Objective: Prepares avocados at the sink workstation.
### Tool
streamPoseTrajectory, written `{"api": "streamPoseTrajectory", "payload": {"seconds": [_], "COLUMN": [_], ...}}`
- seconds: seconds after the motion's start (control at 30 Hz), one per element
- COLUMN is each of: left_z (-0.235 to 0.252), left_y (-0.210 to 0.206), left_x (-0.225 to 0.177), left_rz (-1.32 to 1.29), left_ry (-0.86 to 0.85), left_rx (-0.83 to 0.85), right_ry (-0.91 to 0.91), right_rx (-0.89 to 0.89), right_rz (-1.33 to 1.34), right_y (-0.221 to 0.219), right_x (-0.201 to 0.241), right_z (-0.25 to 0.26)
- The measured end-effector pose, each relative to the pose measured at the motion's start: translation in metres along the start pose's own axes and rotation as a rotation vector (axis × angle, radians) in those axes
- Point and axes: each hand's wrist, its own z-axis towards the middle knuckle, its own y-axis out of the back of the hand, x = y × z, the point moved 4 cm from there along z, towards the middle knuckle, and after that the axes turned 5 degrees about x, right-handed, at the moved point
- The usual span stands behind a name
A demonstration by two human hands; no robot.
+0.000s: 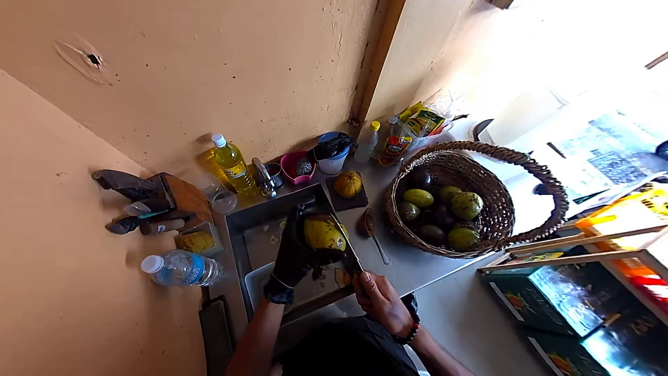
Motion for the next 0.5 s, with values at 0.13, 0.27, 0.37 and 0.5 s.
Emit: {"api": "streamPoseTrajectory", "payload": {"seconds": [0.13, 0.27, 0.37, 0.5], "left_z": [-0.005, -0.011, -0.01, -0.007], "left_y": [-0.022, -0.018, -0.011, -0.008], "left_x": [0.025, 0.033, 0.04, 0.056], "left_rz": [-0.279, -0.194, -0.145, -0.037], "left_ry": [-0.025, -0.063, -0.042, 0.019], "left_rx": [-0.128, 0.046, 0.13, 0.181], "right_ry": [0.062, -0.051, -0.157, -0.311], "right_rx": [-0.123, -0.084, -0.021, 0.105], "right_rz": [-0.167, -0.279, -0.293, -0.237], "right_y": [-0.003, 0.0, 0.004, 0.015], "right_x": [-0.006, -0.005, -0.006, -0.008], "right_z": [0.008, -0.002, -0.005, -0.008]}}
